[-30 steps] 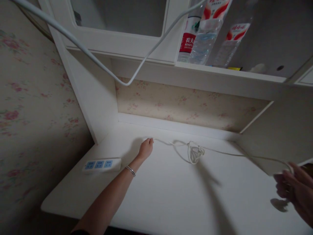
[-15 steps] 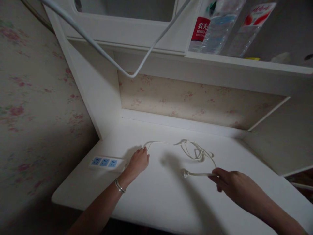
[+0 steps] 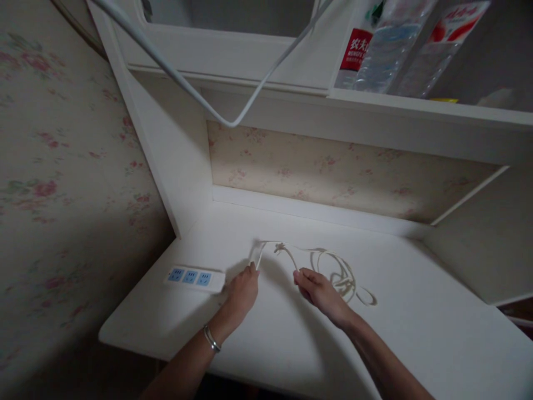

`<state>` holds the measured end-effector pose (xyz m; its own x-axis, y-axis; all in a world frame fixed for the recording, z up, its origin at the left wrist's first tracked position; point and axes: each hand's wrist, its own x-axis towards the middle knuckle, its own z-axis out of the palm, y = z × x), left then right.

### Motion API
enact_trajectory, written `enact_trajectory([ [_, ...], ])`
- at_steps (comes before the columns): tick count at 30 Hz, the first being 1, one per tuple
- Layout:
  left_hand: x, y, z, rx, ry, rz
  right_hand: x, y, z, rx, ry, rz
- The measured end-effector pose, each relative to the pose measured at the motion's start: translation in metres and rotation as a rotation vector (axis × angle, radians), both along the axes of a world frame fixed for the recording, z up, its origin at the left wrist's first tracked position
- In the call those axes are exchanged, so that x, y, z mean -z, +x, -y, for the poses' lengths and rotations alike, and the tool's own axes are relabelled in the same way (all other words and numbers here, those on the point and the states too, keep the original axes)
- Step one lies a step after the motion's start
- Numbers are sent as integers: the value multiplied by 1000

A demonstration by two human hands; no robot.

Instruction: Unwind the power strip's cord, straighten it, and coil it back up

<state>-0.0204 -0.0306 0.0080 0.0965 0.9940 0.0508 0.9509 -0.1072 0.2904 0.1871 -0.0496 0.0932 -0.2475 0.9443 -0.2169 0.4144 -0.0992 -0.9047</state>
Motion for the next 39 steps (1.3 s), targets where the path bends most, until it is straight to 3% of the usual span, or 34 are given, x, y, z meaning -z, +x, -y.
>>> enact_trajectory([
  [5,0,13,-3,56,49,488,35,-45,-18,23,94,-154],
  [10,-1,15,-9,8,-259,1183,48,-65,-26,-65,178,-164],
  [13,-5,13,-10,-39,-431,1394,54,-68,-26,-134,207,-91],
  [18,-9,14,-11,-80,-266,1243,60,-67,-20,-184,261,108],
  [21,-6,15,-11,-92,-201,1152,62,-64,-20,-154,144,-68],
  [25,-2,17,-11,-86,-207,973,66,-60,-29,157,-140,-396],
  [27,-4,19,-10,-57,-220,941,67,-62,-34,239,-167,-435],
  [31,-12,23,-6,-8,-231,882,70,-66,-40,205,-198,-483],
  [34,-13,25,-4,13,-146,889,73,-68,-43,211,-203,-540],
  [39,-4,26,-9,-178,-101,972,76,-68,-42,267,-196,-609],
])
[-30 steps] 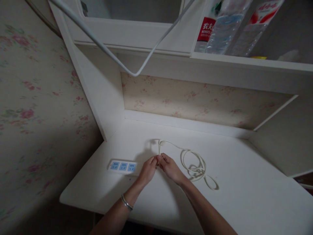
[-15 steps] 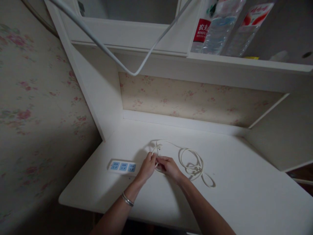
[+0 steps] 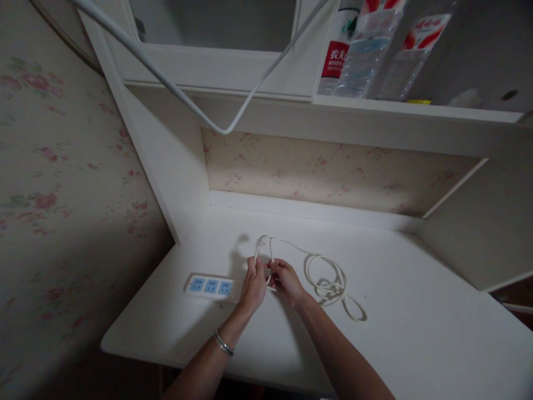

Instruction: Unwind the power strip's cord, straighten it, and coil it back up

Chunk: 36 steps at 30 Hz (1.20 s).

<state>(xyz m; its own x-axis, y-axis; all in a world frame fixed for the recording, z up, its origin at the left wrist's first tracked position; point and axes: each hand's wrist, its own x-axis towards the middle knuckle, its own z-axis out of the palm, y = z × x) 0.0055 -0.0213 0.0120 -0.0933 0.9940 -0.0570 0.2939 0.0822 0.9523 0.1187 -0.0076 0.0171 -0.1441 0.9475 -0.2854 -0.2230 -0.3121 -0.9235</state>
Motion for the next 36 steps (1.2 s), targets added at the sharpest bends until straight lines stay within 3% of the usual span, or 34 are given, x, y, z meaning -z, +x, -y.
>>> enact_trajectory([
  [4,4,-2,-5,-31,-24,-108,0,4,4,4,56,-63],
  [8,1,0,-4,17,-22,-179,-7,11,2,-118,181,5],
  [15,-4,2,1,134,50,-243,-30,20,-16,-337,753,642],
  [19,-6,-1,2,176,20,-208,-30,25,-20,-471,832,917],
  [25,-12,-5,5,193,-17,-165,-35,37,-20,-561,916,1077],
  [31,-13,-9,7,209,132,-252,-62,97,-35,-454,935,1277],
  [36,-1,-9,1,120,203,-366,-79,200,-58,-138,720,1510],
])
